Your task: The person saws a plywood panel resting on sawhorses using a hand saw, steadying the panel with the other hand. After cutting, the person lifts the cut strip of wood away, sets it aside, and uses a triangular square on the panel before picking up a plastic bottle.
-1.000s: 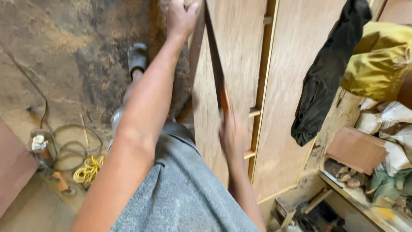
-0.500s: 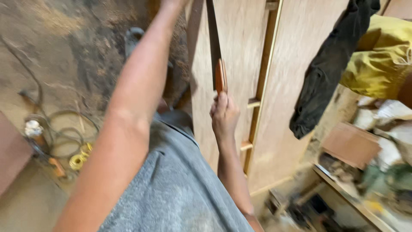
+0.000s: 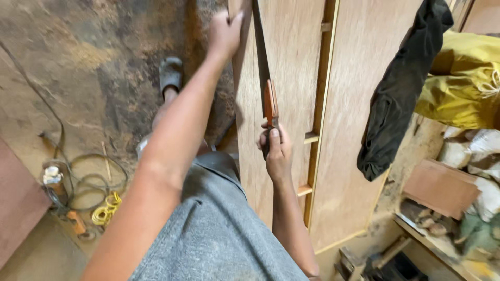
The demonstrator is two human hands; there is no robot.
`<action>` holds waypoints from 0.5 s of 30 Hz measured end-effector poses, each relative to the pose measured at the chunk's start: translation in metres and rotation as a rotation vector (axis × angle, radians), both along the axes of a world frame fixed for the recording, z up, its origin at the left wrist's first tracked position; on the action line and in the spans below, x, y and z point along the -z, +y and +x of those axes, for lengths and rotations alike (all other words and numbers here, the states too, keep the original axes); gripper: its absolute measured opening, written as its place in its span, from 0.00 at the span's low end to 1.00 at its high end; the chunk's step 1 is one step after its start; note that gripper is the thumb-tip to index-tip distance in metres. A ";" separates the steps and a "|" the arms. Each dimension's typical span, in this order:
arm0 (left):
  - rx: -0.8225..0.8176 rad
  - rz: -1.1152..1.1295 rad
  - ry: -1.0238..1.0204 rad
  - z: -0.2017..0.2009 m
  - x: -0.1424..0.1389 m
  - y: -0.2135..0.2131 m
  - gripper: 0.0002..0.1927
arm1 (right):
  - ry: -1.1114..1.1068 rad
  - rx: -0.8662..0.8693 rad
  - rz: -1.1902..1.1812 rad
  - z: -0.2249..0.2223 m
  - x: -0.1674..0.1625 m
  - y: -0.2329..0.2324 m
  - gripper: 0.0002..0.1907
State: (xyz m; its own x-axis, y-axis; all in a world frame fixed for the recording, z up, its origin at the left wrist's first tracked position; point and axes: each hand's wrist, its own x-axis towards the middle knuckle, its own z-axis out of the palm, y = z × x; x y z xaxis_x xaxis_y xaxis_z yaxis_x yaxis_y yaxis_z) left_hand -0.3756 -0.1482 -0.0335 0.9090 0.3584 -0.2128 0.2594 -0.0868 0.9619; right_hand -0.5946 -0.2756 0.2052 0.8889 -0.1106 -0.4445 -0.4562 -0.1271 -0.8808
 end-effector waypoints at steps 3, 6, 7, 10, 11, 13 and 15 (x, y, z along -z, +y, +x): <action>0.044 0.088 0.227 -0.009 0.003 -0.006 0.18 | 0.071 0.059 -0.165 -0.005 -0.008 0.001 0.20; -0.050 0.162 0.188 -0.005 0.006 -0.007 0.19 | 0.163 0.080 -0.205 -0.031 -0.037 0.001 0.19; -0.022 0.130 0.190 -0.002 0.007 -0.006 0.19 | 0.240 0.140 -0.180 -0.050 -0.055 0.002 0.18; -0.001 0.187 0.123 -0.001 0.007 -0.002 0.20 | 0.168 0.096 -0.325 -0.095 -0.104 0.004 0.18; -0.004 0.236 0.076 -0.002 0.007 0.000 0.21 | 0.164 0.080 -0.357 -0.096 -0.106 0.003 0.19; 0.046 0.120 0.144 -0.006 0.007 0.001 0.19 | 0.215 0.159 -0.258 -0.077 -0.090 0.001 0.17; 0.034 0.107 0.118 -0.008 0.008 0.001 0.18 | 0.440 0.225 -0.378 -0.019 -0.036 -0.003 0.25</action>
State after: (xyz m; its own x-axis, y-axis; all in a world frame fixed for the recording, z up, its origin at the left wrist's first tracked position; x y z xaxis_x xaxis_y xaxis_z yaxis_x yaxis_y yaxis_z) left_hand -0.3837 -0.1475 -0.0412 0.8919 0.3541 -0.2813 0.3654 -0.1977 0.9096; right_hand -0.6140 -0.2782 0.2414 0.5681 -0.4955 -0.6571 -0.8179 -0.2518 -0.5173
